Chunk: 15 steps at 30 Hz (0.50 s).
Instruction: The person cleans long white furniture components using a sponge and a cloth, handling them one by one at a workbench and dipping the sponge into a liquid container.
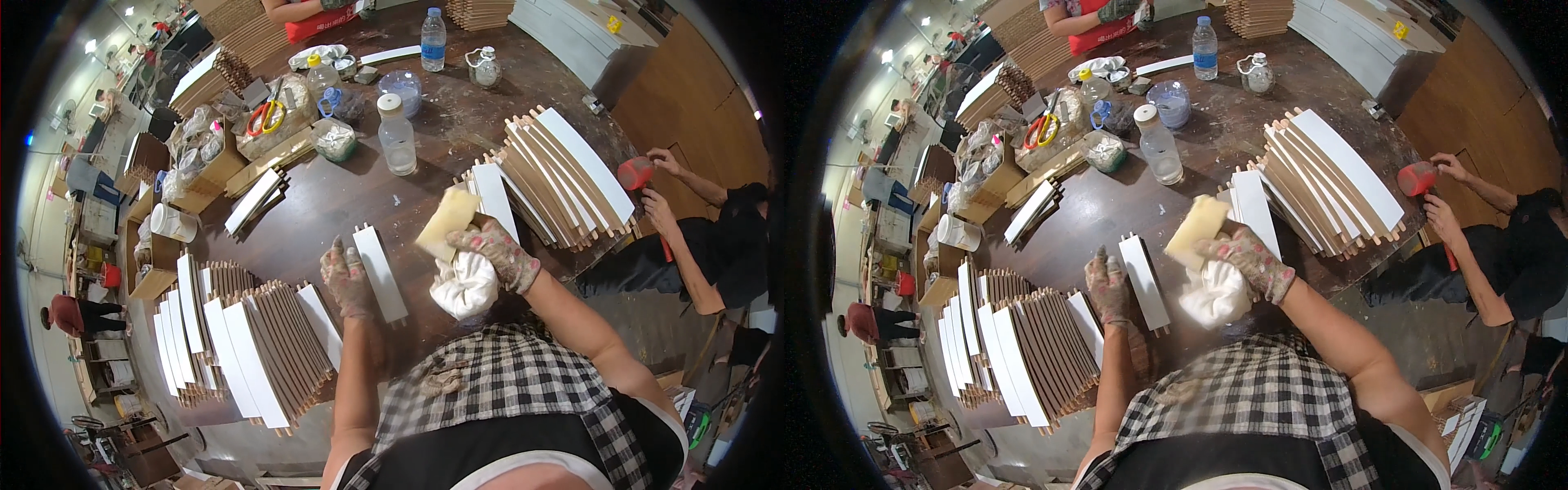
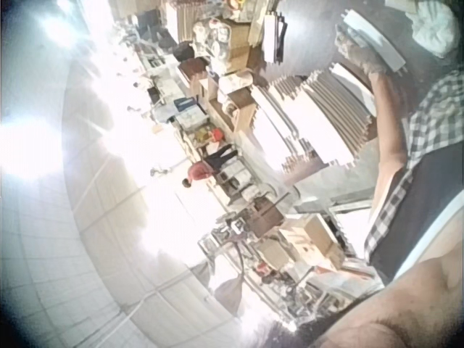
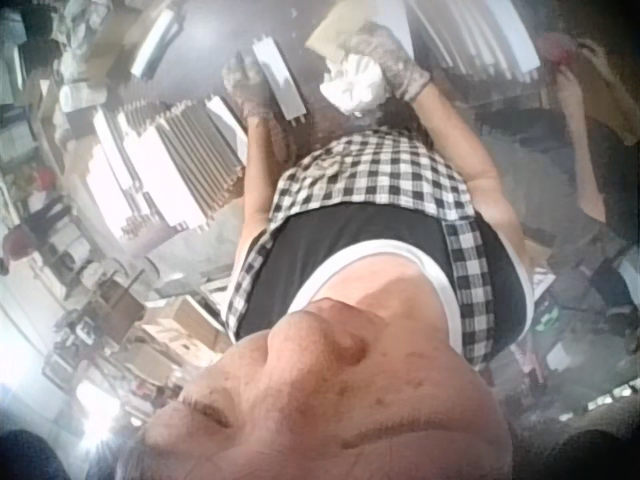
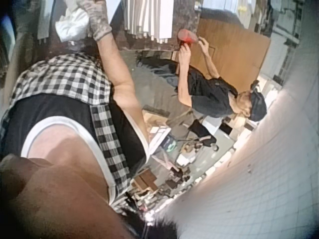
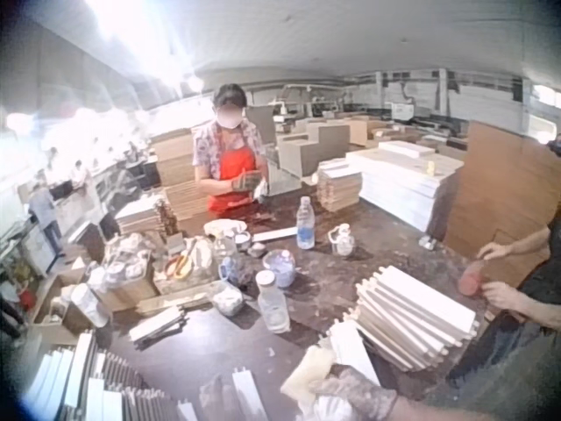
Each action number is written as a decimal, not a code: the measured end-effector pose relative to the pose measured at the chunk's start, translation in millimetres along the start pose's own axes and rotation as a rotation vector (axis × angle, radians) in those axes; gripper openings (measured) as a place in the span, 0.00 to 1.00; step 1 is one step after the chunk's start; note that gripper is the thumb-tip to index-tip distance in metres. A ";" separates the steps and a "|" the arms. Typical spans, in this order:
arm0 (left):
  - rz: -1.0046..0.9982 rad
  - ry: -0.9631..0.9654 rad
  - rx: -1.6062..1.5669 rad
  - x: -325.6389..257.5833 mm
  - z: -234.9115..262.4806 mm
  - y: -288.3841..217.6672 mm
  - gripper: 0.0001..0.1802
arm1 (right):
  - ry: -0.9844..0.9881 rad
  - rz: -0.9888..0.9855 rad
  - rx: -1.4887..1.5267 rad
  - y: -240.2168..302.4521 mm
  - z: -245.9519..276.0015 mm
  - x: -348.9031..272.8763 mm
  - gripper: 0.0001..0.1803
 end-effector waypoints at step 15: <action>0.296 0.393 -0.918 9.6 14.0 -8.1 0.19 | 0.164 -0.017 -1.006 26.1 -65.8 40.5 0.35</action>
Point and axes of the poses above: each hand's wrist, its own x-axis towards the middle knuckle, its own z-axis out of the back of the hand, y = z × x, the point moved 4 cm from there along x, towards the middle knuckle, and after that the axes turned 13 degrees about x, right-handed, at the moved point
